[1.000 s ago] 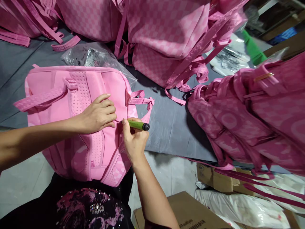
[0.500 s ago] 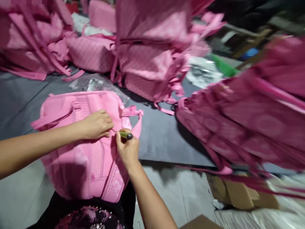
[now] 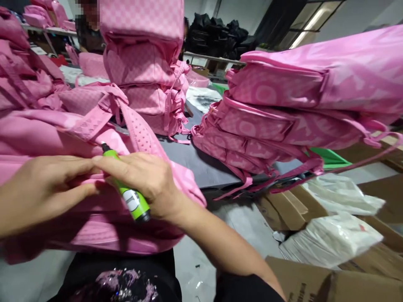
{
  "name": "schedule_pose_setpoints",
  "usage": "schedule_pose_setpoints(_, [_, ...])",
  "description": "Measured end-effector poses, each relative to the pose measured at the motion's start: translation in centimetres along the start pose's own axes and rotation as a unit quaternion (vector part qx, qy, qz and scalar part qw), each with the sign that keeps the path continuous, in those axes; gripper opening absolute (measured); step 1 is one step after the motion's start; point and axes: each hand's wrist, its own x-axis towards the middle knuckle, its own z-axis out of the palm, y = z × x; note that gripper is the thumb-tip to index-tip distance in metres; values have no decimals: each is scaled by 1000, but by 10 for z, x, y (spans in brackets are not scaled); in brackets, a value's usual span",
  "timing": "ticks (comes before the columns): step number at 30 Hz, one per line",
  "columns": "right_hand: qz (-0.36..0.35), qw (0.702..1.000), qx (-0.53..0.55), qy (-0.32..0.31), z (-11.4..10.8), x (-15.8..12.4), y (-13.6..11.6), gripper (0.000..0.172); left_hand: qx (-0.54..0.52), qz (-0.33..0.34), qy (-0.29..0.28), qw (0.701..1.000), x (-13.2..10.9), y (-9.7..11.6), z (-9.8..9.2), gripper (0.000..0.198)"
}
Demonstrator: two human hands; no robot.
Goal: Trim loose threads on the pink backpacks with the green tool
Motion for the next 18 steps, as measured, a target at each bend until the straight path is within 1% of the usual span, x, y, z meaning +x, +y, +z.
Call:
schedule_pose_setpoints(1, [-4, 1000, -1, -22, -3, -5, 7, 33, -8, -37, -19, 999, -2, 4, 10, 17])
schedule_pose_setpoints(2, [-7, 999, -4, -39, -1, -14, 19, 31, -17, -70, -45, 996, -4, 4, 24, 15])
schedule_pose_setpoints(3, [-10, 999, -8, -51, 6, -24, 34, 30, -16, -86, -70, 994, -5, 2, 40, 13])
schedule_pose_setpoints(5, [-3, 997, -24, -70, 28, -47, 66, 32, 31, -86, -115, 989, -5, -7, 70, 17])
schedule_pose_setpoints(7, [19, 998, -40, -48, 52, -64, 92, 36, 96, -78, -131, 984, -6, -17, 93, 18])
schedule_pose_setpoints(9, [18, 998, -57, -4, 70, -70, 102, 38, 145, -60, -112, 981, -9, -22, 102, 16])
schedule_pose_setpoints(11, [-17, 998, -59, 24, 82, -67, 99, 40, 153, -28, -81, 984, -15, -24, 99, 17])
schedule_pose_setpoints(13, [-39, 997, -50, 42, 91, -61, 91, 40, 130, -10, -36, 991, -21, -28, 86, 19])
schedule_pose_setpoints(14, [-35, 997, -46, 60, 94, -57, 88, 39, 116, -22, -2, 993, -22, -32, 77, 20])
schedule_pose_setpoints(16, [-13, 993, -48, 106, 102, -53, 83, 36, 97, -80, 55, 991, -18, -42, 60, 21])
schedule_pose_setpoints(17, [-8, 991, -50, 127, 106, -52, 82, 35, 92, -112, 60, 988, -12, -48, 54, 26])
schedule_pose_setpoints(18, [-9, 988, -51, 143, 110, -52, 80, 35, 89, -136, 38, 986, -3, -54, 50, 38])
